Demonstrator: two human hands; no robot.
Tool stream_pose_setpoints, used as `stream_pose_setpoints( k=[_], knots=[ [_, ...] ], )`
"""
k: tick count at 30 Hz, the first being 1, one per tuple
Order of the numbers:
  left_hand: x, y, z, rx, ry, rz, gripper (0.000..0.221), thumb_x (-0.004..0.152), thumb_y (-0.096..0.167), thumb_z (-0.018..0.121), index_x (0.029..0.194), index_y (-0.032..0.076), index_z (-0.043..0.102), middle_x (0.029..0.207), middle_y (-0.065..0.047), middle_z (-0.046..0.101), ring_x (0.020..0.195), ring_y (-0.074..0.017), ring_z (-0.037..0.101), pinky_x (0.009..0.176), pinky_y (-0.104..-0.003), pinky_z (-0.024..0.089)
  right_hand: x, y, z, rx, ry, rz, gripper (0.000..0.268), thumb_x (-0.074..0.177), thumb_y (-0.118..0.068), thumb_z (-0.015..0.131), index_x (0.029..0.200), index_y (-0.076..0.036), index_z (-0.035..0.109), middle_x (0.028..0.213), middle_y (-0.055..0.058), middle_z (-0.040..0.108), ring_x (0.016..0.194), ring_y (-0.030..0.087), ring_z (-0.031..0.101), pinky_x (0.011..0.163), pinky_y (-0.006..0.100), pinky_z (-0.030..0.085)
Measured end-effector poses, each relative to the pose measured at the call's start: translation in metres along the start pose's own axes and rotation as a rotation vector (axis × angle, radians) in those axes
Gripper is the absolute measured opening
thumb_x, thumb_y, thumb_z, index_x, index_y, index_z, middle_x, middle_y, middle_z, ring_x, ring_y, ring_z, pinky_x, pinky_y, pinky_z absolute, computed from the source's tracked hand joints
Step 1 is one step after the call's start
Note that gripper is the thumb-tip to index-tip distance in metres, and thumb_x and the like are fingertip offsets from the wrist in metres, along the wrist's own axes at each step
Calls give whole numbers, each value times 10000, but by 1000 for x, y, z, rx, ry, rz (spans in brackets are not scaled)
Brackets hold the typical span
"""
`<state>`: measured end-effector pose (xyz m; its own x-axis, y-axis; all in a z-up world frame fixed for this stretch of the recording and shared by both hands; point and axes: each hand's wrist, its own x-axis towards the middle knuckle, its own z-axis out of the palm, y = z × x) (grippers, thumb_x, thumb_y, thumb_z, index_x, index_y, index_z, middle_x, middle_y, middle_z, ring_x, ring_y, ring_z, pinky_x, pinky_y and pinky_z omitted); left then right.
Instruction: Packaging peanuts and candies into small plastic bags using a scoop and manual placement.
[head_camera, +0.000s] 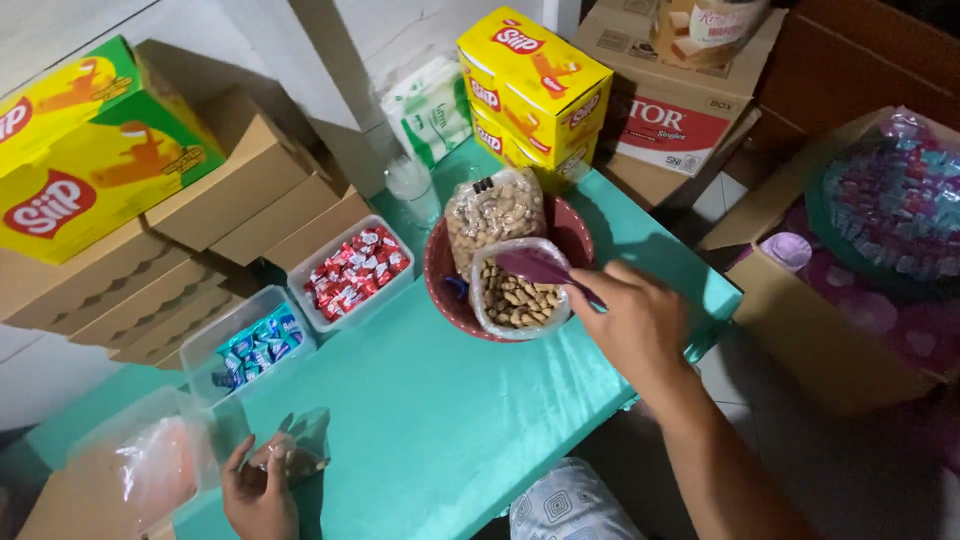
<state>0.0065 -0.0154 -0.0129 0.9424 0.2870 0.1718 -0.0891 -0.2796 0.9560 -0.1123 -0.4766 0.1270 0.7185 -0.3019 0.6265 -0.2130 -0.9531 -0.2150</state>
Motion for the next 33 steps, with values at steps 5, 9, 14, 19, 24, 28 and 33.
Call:
stream_pose_setpoints(
  k=[5,9,14,19,24,28,33],
  knots=[
    [0,-3,7,-17,24,33,390,988,12,722,1352,-16,584,1108,-239,700,1055,-293,707,939,-393,585,11,-3,8,-45,-110,12,133,905,-262,779,1007,-177,789,890,-7,757,679,262,698,543,436,510],
    [-2,-1,7,-27,16,45,398,988,-28,713,1361,-29,573,1118,-240,695,1053,-292,705,979,-409,585,23,-4,13,-51,-393,77,163,960,-290,686,1059,-164,718,944,41,744,721,337,727,564,506,551],
    [-5,7,8,-11,15,33,391,998,8,724,1357,-24,575,1114,-231,700,1046,-278,704,965,-408,583,32,-6,17,21,-378,93,313,920,-240,626,1194,-195,770,1007,50,741,747,355,719,531,528,553],
    [-4,13,5,60,15,-40,412,978,34,739,1359,2,585,1149,-232,707,1045,-280,703,887,-401,589,39,-8,2,80,-583,243,343,911,-293,601,1205,-231,769,1146,12,764,916,351,727,715,555,555],
    [-7,18,7,18,10,15,403,990,-3,724,1362,-38,573,1139,-258,699,1044,-299,705,918,-410,586,36,-11,13,95,-513,205,343,910,-286,615,1197,-186,773,1122,42,776,906,328,739,682,537,571],
    [-4,11,5,13,15,3,412,977,-2,732,1360,-22,582,1131,-231,706,1023,-270,702,907,-383,585,49,-16,-3,165,-620,323,385,888,-326,608,1226,-220,760,1220,25,755,1030,355,715,817,532,553],
    [-6,24,7,52,22,-63,431,970,43,744,1367,-6,584,1132,-214,710,1061,-283,701,960,-412,570,51,-19,-7,114,-659,394,335,888,-399,647,1168,-275,784,1116,19,784,971,359,724,736,526,550]
  ],
)
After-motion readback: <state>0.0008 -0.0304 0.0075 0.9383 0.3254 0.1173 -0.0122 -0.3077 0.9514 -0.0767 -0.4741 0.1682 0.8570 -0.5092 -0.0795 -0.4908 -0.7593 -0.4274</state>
